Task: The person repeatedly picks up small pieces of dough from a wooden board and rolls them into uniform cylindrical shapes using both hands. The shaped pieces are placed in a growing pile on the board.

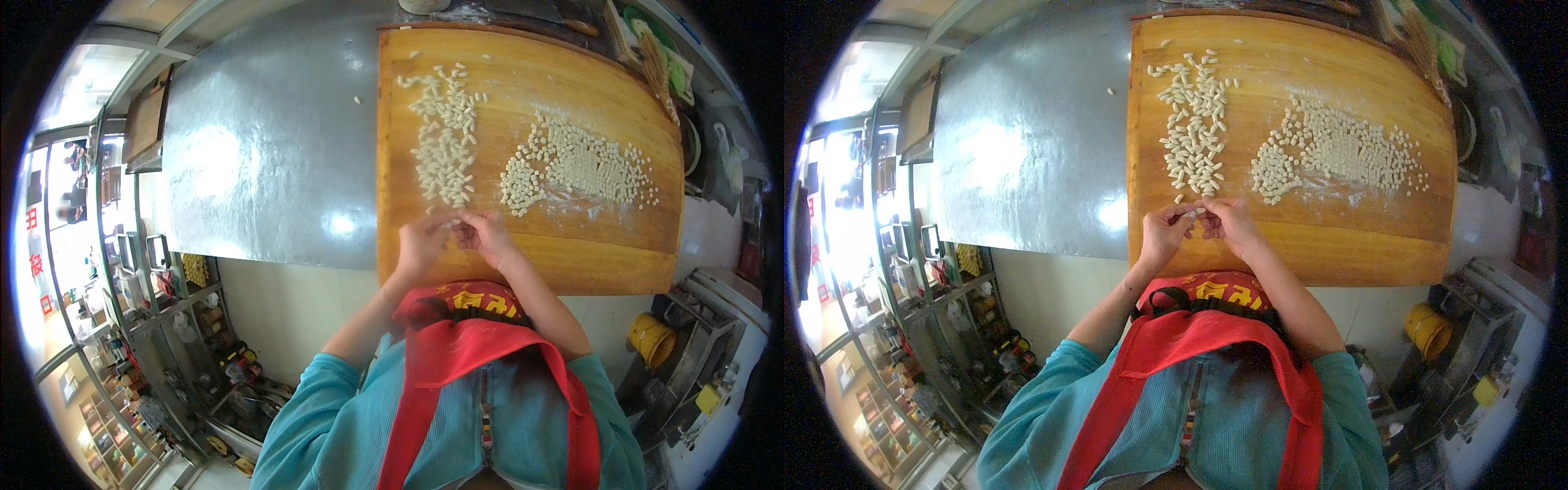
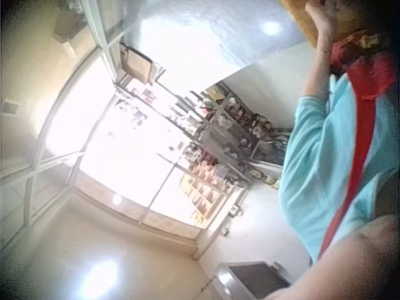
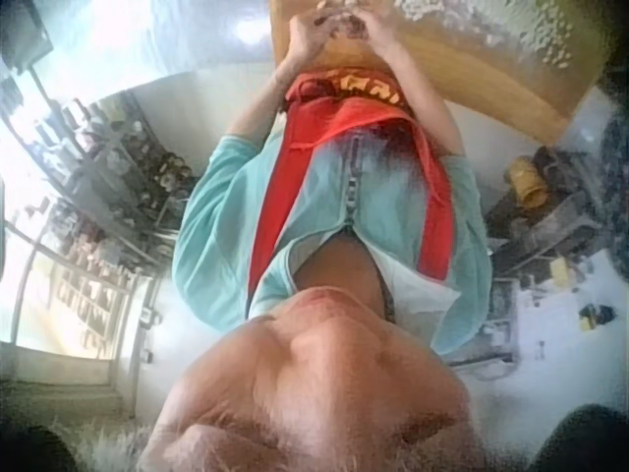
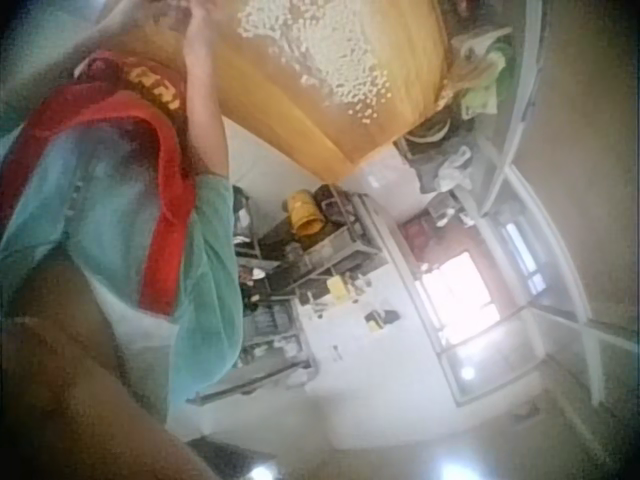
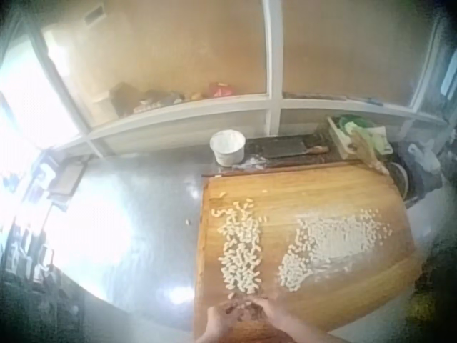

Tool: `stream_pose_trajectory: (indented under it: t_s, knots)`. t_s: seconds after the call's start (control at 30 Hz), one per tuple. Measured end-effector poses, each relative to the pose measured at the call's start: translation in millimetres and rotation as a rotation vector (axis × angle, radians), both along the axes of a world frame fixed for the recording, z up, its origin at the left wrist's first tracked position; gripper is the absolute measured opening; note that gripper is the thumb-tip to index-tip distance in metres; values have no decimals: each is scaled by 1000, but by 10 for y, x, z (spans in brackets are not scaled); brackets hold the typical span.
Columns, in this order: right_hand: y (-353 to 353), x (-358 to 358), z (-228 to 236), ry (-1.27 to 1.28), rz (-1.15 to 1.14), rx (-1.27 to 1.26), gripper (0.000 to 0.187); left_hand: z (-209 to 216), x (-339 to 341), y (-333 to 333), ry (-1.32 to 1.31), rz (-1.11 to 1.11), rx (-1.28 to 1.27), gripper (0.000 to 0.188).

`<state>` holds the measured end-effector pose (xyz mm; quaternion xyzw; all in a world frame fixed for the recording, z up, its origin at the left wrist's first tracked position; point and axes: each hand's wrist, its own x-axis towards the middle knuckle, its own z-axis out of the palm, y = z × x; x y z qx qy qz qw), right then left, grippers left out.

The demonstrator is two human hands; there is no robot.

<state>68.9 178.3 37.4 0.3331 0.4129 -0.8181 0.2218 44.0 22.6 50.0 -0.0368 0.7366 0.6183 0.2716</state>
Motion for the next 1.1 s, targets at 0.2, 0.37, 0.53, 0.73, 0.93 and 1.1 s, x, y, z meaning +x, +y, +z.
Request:
stream_pose_trajectory:
  t_s: [0.2,0.37,0.53,0.73,0.93,1.1]
  knots:
    - [-22,80,-202,84,75,-15,18,-131,72,-50,154,21,-5,19]
    - [-76,89,-87,73,58,-73,16,-22,81,-64,184,17,-50,18]
    - [-70,117,-147,94,69,-247,16,-88,135,-136,546,-69,-161,15]
    - [-183,126,-147,-1,-61,-348,17,-82,138,-139,505,36,-163,12]
    - [-210,99,-9,-53,-32,-289,17,6,108,-155,653,19,-115,9]
    - [-204,114,56,330,649,351,15,-244,120,-333,246,37,-255,18]
